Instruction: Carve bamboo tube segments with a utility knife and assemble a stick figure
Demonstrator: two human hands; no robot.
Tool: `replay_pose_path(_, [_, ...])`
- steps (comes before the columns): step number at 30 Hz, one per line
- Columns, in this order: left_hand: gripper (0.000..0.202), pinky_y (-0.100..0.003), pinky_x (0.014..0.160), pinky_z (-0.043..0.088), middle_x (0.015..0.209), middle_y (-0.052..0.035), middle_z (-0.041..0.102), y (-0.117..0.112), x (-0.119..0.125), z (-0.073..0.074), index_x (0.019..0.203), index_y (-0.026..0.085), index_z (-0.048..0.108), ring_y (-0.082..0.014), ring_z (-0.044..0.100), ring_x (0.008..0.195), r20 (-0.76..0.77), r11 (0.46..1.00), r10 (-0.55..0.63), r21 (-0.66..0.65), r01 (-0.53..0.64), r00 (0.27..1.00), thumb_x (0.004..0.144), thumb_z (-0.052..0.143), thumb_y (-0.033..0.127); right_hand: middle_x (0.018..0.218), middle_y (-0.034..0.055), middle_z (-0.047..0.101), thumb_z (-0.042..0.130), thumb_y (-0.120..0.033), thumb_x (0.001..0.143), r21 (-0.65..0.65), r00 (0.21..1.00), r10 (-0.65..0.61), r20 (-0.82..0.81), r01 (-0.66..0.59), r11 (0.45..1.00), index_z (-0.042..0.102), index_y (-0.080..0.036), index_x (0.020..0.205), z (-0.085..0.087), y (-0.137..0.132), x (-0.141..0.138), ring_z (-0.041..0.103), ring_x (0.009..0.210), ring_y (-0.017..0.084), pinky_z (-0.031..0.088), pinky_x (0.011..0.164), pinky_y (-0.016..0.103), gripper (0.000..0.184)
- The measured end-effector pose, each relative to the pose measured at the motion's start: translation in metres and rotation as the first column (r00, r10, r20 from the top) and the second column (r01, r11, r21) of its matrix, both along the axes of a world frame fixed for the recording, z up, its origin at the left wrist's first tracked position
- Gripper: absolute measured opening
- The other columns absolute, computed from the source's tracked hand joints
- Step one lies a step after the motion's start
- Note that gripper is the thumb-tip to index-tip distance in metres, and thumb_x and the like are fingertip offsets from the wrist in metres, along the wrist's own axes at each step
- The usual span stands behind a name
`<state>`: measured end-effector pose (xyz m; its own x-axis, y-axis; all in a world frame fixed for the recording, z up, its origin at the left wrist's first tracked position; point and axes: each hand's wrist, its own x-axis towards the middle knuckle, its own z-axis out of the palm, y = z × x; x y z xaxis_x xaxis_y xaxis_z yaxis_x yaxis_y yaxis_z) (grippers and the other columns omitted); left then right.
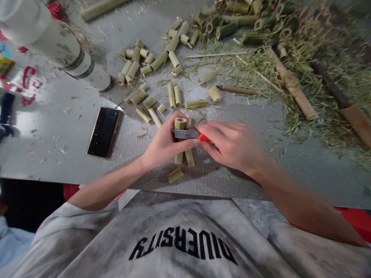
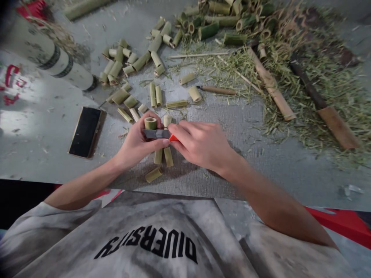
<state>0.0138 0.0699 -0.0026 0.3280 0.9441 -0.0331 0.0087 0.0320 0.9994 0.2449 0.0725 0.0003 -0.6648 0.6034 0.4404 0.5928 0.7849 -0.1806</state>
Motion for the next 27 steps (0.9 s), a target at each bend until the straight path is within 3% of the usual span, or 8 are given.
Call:
replay_pose_path(8, [0.046, -0.025, 0.058, 0.037, 0.080, 0.0056, 0.050, -0.001, -0.001, 0.000, 0.094, 0.024, 0.054, -0.0099, 0.043, 0.068, -0.014, 0.999, -0.007, 0.050, 0.008, 1.000, 0.080, 0.098, 0.028, 0.095, 0.0042, 0.081, 0.054, -0.029, 0.118, -0.046, 1.000, 0.025, 0.014, -0.025, 0.999, 0.074, -0.016, 0.121, 0.003, 0.001, 0.000, 0.072, 0.079, 0.018, 0.039, 0.067, 0.034, 0.024])
replay_pose_path(15, [0.053, -0.026, 0.056, 0.032, 0.075, 0.0059, 0.048, -0.002, 0.000, -0.003, 0.087, 0.023, 0.057, -0.0098, 0.038, 0.065, 0.003, 0.999, 0.047, 0.017, -0.047, 0.999, 0.074, 0.106, 0.037, 0.098, 0.0037, 0.083, 0.054, -0.031, 0.119, 0.018, 1.000, -0.013, 0.009, 0.013, 1.000, 0.074, -0.015, 0.123, 0.004, -0.002, -0.001, 0.074, 0.080, 0.017, 0.042, 0.068, 0.034, 0.026])
replay_pose_path(22, [0.047, -0.027, 0.052, 0.025, 0.069, 0.0069, 0.041, -0.016, 0.004, -0.014, 0.088, 0.023, 0.055, -0.0086, 0.031, 0.058, 0.111, 0.988, 0.092, -0.137, -0.077, 0.990, 0.094, 0.091, 0.051, 0.102, 0.0051, 0.085, 0.049, -0.033, 0.121, 0.031, 0.985, -0.172, -0.001, 0.172, 0.985, 0.074, -0.018, 0.132, -0.001, -0.011, -0.006, 0.072, 0.078, 0.016, 0.038, 0.066, 0.033, 0.031])
replay_pose_path(27, [0.049, -0.026, 0.055, 0.029, 0.073, 0.0071, 0.045, -0.013, 0.004, -0.004, 0.092, 0.024, 0.055, -0.0091, 0.037, 0.063, 0.068, 0.983, 0.120, -0.149, -0.109, 0.990, 0.084, 0.101, 0.039, 0.108, 0.0059, 0.086, 0.049, -0.031, 0.119, -0.002, 0.991, -0.130, 0.013, 0.130, 0.992, 0.073, -0.019, 0.132, -0.004, -0.008, -0.004, 0.073, 0.080, 0.017, 0.040, 0.067, 0.033, 0.030])
